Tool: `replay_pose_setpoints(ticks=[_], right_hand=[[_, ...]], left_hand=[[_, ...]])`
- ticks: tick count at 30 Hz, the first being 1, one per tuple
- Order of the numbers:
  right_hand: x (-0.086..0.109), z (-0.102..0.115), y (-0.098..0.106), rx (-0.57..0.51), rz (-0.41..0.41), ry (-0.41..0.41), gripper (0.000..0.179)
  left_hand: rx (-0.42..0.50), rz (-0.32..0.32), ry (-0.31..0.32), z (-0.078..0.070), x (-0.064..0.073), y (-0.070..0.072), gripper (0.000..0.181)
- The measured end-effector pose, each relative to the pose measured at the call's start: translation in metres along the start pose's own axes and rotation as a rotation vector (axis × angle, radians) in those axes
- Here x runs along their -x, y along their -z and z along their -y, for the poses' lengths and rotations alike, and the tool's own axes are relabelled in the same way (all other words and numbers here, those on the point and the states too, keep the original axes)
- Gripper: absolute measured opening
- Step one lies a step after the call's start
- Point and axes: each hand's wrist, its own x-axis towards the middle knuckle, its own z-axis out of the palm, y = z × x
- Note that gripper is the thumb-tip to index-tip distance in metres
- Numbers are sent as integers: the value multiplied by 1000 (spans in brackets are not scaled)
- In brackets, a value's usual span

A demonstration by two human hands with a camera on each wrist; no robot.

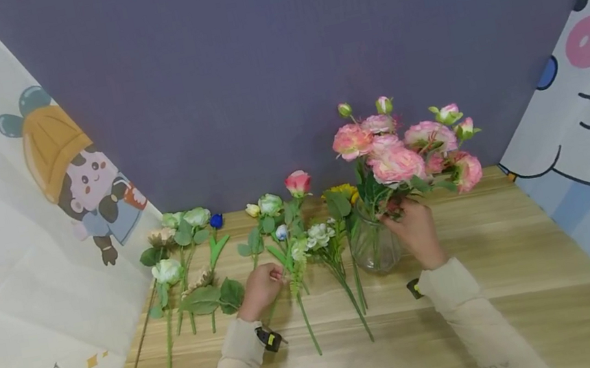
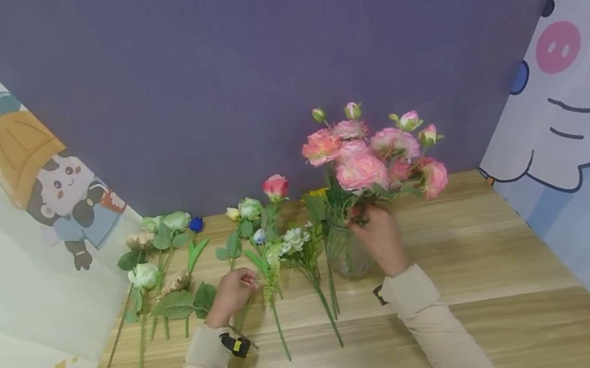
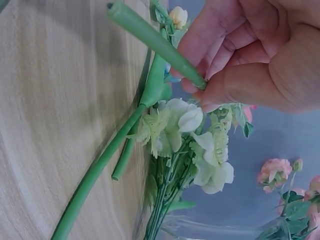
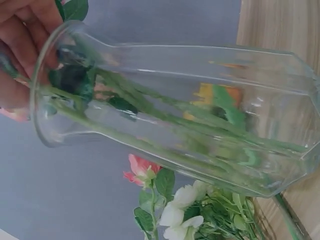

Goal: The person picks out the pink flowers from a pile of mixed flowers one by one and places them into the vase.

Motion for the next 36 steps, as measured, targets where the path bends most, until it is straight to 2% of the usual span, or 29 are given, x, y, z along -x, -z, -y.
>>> replay_pose_setpoints(ticks=[5, 14, 21, 25, 30, 33, 36], right_hand=[[-1, 1, 5, -4, 38, -42, 19], [5, -2, 14, -118, -22, -192, 18], [11, -5, 18, -155, -36, -256, 20], [18, -3, 21, -241, -38, -289, 19], [29, 25, 30, -379, -54, -393, 37], [40, 33, 25, -497, -89, -456, 42], [50, 35, 18, -573, -122, -457, 45]], left_hand=[[4, -1, -5, -2, 0, 1, 12], [38, -9, -8, -8, 0, 1, 12], [60, -26, -13, -13, 0, 3, 10], [76, -47, -14, -15, 0, 3, 10], [75, -71, -39, -19, 2, 4, 12], [83, -81, -40, -24, 6, 5, 14], [102, -98, -47, -30, 9, 6, 16]])
